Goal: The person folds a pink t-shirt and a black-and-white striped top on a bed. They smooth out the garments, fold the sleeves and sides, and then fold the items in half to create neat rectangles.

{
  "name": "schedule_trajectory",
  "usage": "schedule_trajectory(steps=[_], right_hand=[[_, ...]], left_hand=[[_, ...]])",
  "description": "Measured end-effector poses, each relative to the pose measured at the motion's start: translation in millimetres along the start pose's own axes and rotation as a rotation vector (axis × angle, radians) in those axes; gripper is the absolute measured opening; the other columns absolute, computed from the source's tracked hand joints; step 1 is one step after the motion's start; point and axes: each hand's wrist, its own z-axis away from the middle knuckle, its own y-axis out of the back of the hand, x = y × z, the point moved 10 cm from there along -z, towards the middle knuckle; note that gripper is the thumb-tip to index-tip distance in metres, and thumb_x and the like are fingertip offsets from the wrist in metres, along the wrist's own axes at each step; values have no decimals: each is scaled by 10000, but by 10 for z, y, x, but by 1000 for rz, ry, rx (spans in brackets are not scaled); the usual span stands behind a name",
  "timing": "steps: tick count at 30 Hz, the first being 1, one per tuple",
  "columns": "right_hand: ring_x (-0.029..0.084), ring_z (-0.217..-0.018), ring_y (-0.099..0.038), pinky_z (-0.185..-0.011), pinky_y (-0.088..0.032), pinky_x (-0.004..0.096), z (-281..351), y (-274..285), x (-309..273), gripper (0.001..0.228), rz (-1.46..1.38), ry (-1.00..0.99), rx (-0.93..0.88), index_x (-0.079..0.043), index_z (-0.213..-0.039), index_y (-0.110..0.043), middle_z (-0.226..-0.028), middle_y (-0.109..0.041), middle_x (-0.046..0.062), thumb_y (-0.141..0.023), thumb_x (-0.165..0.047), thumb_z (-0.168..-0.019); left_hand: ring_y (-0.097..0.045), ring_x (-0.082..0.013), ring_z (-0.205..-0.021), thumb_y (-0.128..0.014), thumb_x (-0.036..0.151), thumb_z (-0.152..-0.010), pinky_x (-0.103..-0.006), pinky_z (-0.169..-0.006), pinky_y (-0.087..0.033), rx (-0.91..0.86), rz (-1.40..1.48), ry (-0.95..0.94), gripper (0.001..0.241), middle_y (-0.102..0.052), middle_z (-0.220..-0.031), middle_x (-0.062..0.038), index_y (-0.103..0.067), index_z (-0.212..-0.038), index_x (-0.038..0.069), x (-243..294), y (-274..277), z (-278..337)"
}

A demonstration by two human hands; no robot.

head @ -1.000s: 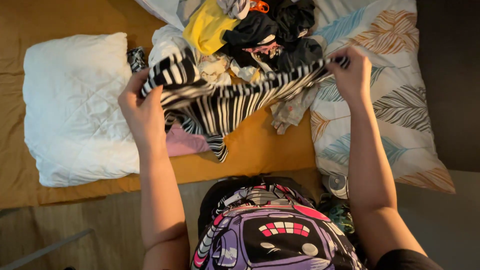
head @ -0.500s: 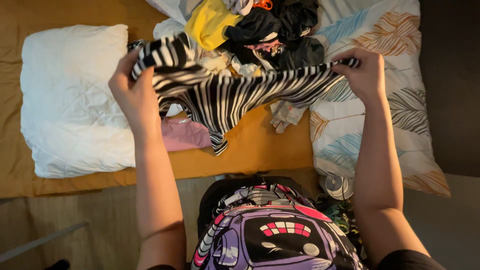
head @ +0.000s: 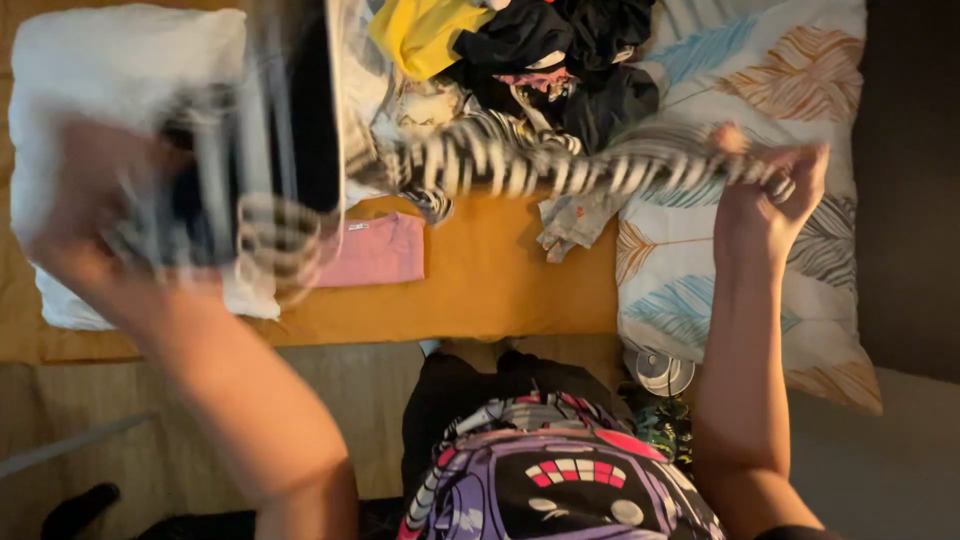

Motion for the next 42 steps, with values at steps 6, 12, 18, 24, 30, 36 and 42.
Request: schedule_trajectory(steps=[6,12,18,24,30,36,42], right_hand=[[280,-705,-681,-670,-538,367,1065,543,1517,460,623,-394,-333,-42,-945,-733,-819,-636,119,-524,209,-621],[437,-951,-716,-889,-517,502,2931,861,2987,248,773,-848,-817,-67,-951,-739,-892,-777,195,-806,-73,-712],[408,-901,-739,-820,-560,517,4061,1324,3687,227,942,-861,-996,-149,-929,-696,-860,-786,129,-730,-130,-706],[333,-938,-719,-860,-542,431,3596,1271,3883,187,928,-888,-718,-135,-982,-765,-955,-768,108,-786,-120,-796],[209,-937,-651,-877,-514,358,3321,1626,4394,342,622,-999,-1,-82,-1158,-682,-980,-693,80,-861,-236,-911],[173,-876,-687,-816,-538,323,3691,1816,4646,500,675,-1140,17,-84,-1106,-695,-934,-724,63,-958,-387,-807],[288,-1032,-643,-917,-510,468,3379,1415,4303,266,789,-827,-100,-7,-1231,-672,-1046,-688,190,-733,-170,-1029]], left_hand=[[-586,-146,-850,-605,-104,-838,-274,-813,-479,-200,61,1282,176,-691,-1001,-70,-680,-972,-18,-1574,269,3255],[-655,-332,-1143,-625,-120,-798,-509,-1077,-454,-747,31,1393,346,-775,-1108,-232,-819,-1054,10,-1488,-204,4799],[-707,-310,-1159,-529,-91,-728,-406,-1038,-519,-1219,43,1472,537,-819,-1104,-108,-876,-1036,179,-1315,-461,5054],[-613,-489,-1219,-474,-177,-732,-532,-1085,-452,-1084,206,1382,553,-735,-1178,-302,-783,-1160,-12,-1911,-970,4689],[-620,-259,-1264,-659,264,-849,-454,-1057,-477,-829,-226,1598,482,-697,-1314,-48,-704,-1328,239,-3080,-919,5261],[-503,-276,-1396,-776,687,-840,-458,-1153,-410,-725,-372,1659,962,-501,-1538,-105,-375,-1577,216,-2884,-716,5563],[-662,-501,-959,-648,236,-1057,-519,-753,-545,-585,-477,1143,251,-677,-918,-274,-635,-984,-4,-2649,-649,5055]])
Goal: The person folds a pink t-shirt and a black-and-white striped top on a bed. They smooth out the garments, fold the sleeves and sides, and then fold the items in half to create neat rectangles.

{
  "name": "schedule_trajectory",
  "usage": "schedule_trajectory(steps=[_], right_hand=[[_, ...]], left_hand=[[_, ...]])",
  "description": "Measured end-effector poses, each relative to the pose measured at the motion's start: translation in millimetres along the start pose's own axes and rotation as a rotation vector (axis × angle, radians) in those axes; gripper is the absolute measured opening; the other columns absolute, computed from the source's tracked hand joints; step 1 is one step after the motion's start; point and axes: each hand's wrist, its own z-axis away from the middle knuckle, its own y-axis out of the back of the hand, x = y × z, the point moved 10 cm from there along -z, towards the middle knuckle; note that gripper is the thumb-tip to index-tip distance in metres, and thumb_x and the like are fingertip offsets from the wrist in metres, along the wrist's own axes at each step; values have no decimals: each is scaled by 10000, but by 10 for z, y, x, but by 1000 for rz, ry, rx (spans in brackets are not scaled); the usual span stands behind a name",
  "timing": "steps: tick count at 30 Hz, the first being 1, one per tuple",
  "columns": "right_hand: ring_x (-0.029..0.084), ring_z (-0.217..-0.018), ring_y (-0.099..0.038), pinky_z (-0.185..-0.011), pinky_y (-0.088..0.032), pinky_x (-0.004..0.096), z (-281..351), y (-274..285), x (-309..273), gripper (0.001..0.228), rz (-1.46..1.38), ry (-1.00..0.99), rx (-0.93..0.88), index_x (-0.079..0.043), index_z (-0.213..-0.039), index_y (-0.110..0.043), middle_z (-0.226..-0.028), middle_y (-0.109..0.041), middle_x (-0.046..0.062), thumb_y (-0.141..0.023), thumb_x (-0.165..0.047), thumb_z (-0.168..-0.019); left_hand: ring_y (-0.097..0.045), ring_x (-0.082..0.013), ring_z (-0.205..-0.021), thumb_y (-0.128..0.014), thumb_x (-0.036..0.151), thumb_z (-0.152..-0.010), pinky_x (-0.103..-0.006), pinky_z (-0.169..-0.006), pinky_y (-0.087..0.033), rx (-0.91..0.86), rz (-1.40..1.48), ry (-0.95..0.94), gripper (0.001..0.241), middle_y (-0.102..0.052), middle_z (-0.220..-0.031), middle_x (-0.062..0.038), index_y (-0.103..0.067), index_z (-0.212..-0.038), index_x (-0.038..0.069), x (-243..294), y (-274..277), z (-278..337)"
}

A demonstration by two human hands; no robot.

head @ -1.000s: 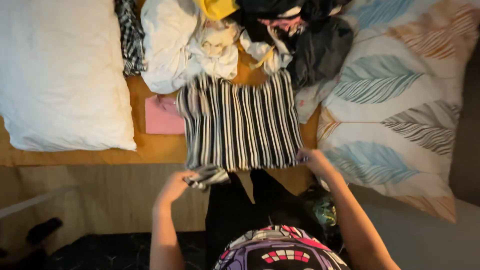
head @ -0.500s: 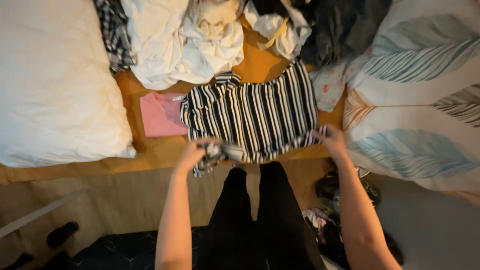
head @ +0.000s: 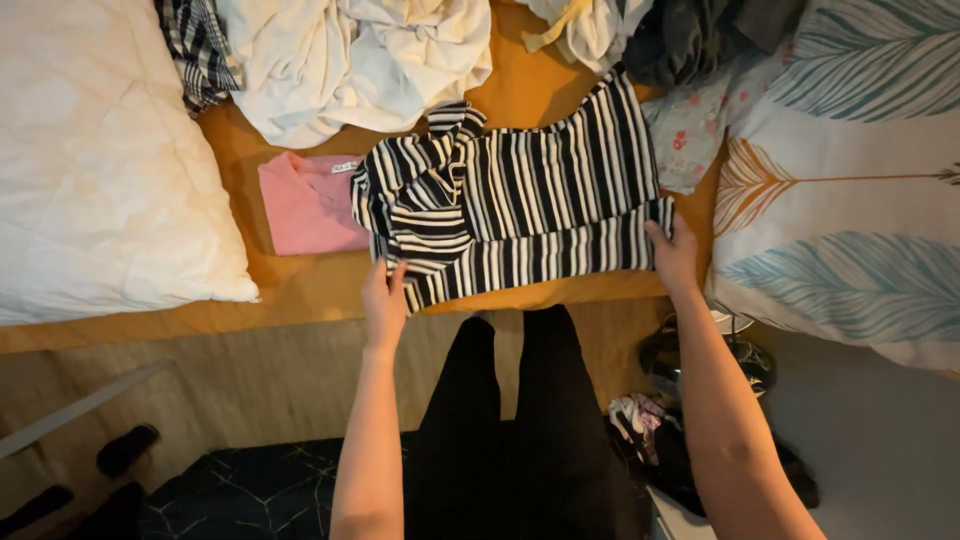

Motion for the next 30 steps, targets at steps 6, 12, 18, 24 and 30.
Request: schedule_trajectory(steps=[6,12,18,24,30], right_hand=[[418,-1161,-636,-971,-505,539,105,-37,-157,311,164,44,149,28,-1299,-635,-1163,-681,266,-679,-185,-1076],[501,-1027,-660,-852,-520,585,215,-15,-414,349,324,38,282,44,-1173,-610,-1019,-679,308,-744,-249,-1039],[493,-1268,-452,-1074,-313,613,554,-693,-2235,545,558,561,422,79,-1266,-456,-1225,-506,308,-863,8,-909],[394,-1189,-562,-977,-464,483,744,-2221,-3264,638,329,1056,-111,-86,-1379,-591,-1328,-557,192,-853,-118,-798],[272,-917,-480,-804,-407,418,515,-2587,-3294,487,567,1145,-211,-131,-1116,-651,-952,-512,33,-829,-174,-664]], left_hand=[[-670,-391,-976,-621,158,-1082,-442,-861,-555,24,98,-173,158,-648,-924,-154,-646,-998,27,499,232,-272],[-695,-428,-978,-851,449,-870,-522,-823,-553,-102,82,148,582,-736,-984,-200,-651,-1225,33,-277,-25,-110],[-696,-464,-821,-774,424,-930,-504,-677,-527,-39,-76,211,403,-684,-753,-235,-615,-863,60,-393,-5,-45],[-674,-481,-903,-896,371,-789,-528,-736,-541,79,6,123,470,-668,-876,-233,-609,-977,50,-263,30,-84],[-640,-479,-1071,-801,202,-873,-542,-885,-516,18,187,85,354,-685,-1073,-205,-671,-1196,136,-560,-76,-186]])
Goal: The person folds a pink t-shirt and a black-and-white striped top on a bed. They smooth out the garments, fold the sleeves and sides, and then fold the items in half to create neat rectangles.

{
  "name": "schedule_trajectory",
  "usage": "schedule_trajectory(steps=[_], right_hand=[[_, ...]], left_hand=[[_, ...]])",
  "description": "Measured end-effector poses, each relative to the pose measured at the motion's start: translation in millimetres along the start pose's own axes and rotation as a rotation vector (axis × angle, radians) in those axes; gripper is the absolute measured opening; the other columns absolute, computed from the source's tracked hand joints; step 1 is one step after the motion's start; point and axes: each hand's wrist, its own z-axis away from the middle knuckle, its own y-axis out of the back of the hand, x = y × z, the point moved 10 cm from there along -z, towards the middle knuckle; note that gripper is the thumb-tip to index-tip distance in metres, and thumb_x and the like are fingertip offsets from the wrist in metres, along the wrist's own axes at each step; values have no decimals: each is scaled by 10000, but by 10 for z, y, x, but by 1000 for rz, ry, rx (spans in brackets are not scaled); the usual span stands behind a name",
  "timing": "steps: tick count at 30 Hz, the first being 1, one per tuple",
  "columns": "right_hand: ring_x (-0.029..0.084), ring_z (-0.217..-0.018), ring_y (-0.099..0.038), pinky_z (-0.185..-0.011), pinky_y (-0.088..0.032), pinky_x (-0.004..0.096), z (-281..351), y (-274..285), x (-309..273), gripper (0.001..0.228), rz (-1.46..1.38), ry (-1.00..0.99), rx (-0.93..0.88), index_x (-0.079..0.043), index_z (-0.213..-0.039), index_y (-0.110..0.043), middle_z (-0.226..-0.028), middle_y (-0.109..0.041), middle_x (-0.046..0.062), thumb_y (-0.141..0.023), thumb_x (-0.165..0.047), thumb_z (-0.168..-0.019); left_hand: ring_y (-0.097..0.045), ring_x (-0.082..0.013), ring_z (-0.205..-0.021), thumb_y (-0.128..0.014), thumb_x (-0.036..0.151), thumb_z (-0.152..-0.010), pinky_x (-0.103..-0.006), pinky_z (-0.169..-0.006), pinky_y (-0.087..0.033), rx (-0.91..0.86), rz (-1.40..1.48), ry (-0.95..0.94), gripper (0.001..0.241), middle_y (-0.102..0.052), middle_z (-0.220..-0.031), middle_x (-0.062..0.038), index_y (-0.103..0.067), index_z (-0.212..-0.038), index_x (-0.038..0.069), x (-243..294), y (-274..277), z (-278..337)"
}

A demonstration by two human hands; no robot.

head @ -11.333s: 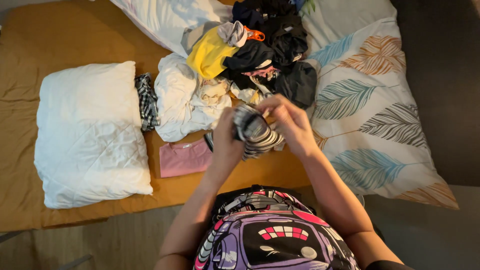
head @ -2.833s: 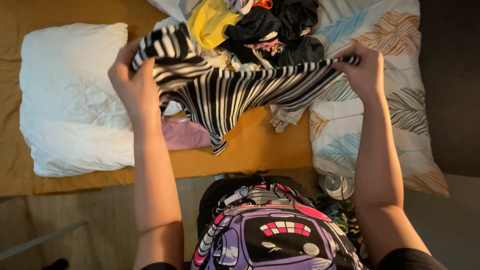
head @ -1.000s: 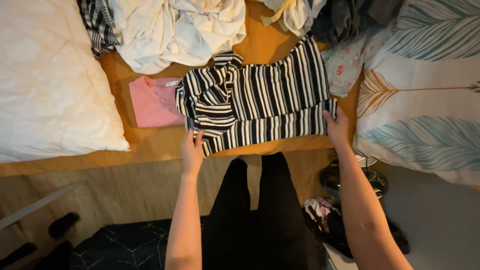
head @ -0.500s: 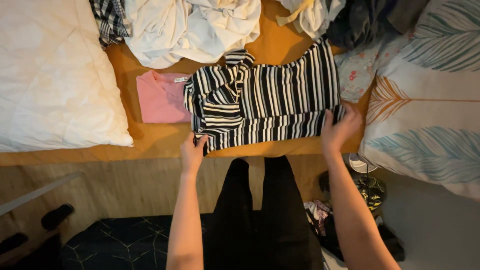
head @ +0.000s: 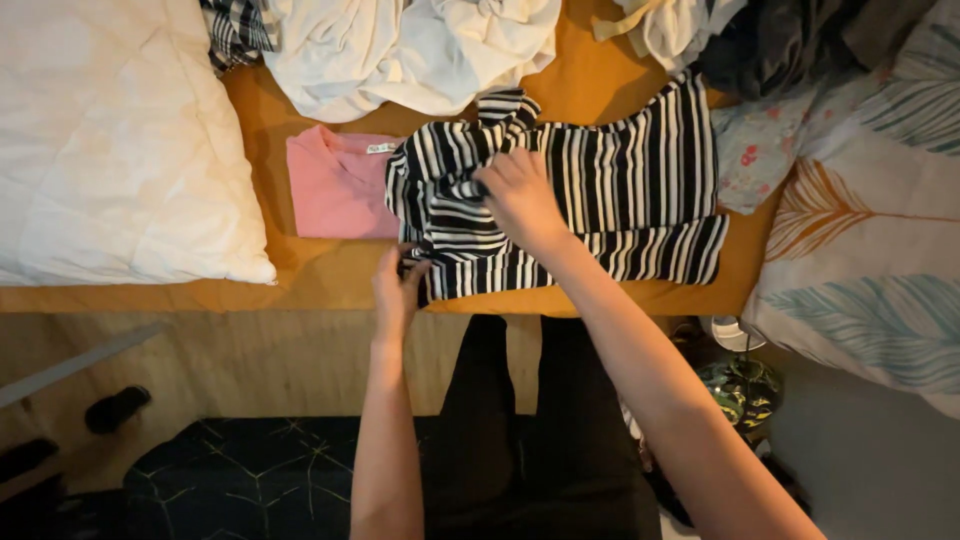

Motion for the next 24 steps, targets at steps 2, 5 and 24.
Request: schedule_trajectory(steps=[2,5,24], right_hand=[[311,-812,-507,-767,-441,428,-71,746,-160,325,-136,39,181,-83,-1055,-669,-878,-509,87,-757,-29,-746],[339,-786,-533,-723,-475,461,492,904,-244,226,-83,177,325,-109,-991,-684,-942,-557,124,-712,60,-843],[430,-947,-646,-772,-601,519,1654,28,77,578,-345,-937,55,-2,-1129,-507,-1129,-450,186,-914,-248,-799]], left_hand=[[-658,-462,-991,-802,159,-866,-533,-859,-533,0,-66,-91,226,-661,-958,-176,-681,-1048,103,175,80,-42],[-660,-338,-1023,-734,-17,-891,-430,-931,-521,49,10,-54,225,-604,-978,-61,-642,-1021,142,161,109,-43],[-607,-434,-1137,-724,-98,-890,-490,-884,-579,-35,-152,-269,332,-523,-1190,-134,-529,-1093,79,753,74,201]])
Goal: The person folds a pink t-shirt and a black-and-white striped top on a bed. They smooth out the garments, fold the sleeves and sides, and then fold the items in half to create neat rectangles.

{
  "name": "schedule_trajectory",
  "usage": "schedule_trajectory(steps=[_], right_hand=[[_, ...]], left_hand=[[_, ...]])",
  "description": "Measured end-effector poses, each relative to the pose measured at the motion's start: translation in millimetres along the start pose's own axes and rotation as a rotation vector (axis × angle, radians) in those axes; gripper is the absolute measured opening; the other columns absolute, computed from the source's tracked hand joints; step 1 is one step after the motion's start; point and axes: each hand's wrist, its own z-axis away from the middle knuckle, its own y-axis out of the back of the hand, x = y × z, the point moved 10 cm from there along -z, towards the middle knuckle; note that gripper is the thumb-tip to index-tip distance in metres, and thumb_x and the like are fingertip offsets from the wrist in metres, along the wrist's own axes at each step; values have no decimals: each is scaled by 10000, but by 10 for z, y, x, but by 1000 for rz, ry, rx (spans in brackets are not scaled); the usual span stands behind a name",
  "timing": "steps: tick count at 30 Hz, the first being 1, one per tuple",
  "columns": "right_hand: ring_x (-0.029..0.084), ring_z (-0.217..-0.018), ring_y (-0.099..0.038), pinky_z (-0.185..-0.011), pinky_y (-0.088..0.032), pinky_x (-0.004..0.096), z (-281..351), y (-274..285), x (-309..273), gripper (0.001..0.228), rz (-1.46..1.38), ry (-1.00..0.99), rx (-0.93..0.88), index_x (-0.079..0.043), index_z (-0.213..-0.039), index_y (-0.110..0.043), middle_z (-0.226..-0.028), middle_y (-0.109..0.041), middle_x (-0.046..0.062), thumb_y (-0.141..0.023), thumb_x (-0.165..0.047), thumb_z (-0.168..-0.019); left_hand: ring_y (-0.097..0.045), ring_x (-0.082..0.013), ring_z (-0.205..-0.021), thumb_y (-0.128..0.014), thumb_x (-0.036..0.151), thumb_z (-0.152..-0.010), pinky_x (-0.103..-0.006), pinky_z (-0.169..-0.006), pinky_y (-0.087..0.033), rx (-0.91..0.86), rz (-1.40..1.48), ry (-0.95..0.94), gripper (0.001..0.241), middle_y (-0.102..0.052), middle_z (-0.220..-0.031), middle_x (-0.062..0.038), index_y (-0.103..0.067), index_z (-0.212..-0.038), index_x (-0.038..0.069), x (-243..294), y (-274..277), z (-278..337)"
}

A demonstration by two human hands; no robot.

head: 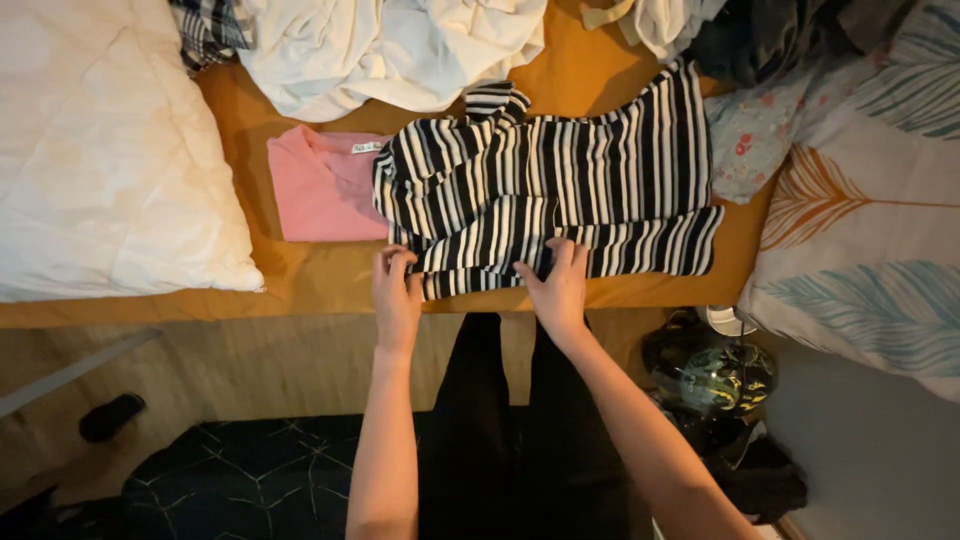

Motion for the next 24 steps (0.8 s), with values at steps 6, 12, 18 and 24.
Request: schedule_trajectory(steps=[6,12,18,24], right_hand=[[456,-895,-694,-745,-566,486,-42,67,25,303,-277,-63,-9,-28,-1181,-497,-1000,-641,216,-640,100,-947],[376,-865,-667,-731,-573,439,33,251,154,203,-177,161,61,-7,-1126,-575,-979,-618,170,-619,115,-971],[400,-879,-704,-712,-593,485,45,25,522,402,-25,-121,113,24,-1235,-532,-986,-643,209,-724,-253,-1015],[444,-829,-688,-708,-542,514,-28,10,425,333,76,-125,121,28,-1046,-595,-893,-631,205,-785,-226,-946]], left_hand=[[-630,-338,-1046,-691,-142,-815,-444,-882,-541,83,-176,-210,321,-576,-1133,-73,-548,-946,114,-76,20,55],[-617,-284,-1050,-821,58,-776,-446,-921,-502,124,-558,-462,277,-598,-1210,-52,-653,-977,146,79,-177,265],[-552,-351,-1176,-676,290,-935,-492,-1010,-424,67,-224,-326,286,-563,-1263,-144,-591,-1117,85,335,-183,235],[-495,-263,-961,-630,434,-1033,-424,-925,-393,58,-399,-111,346,-530,-962,-37,-600,-1140,106,37,-550,21]])
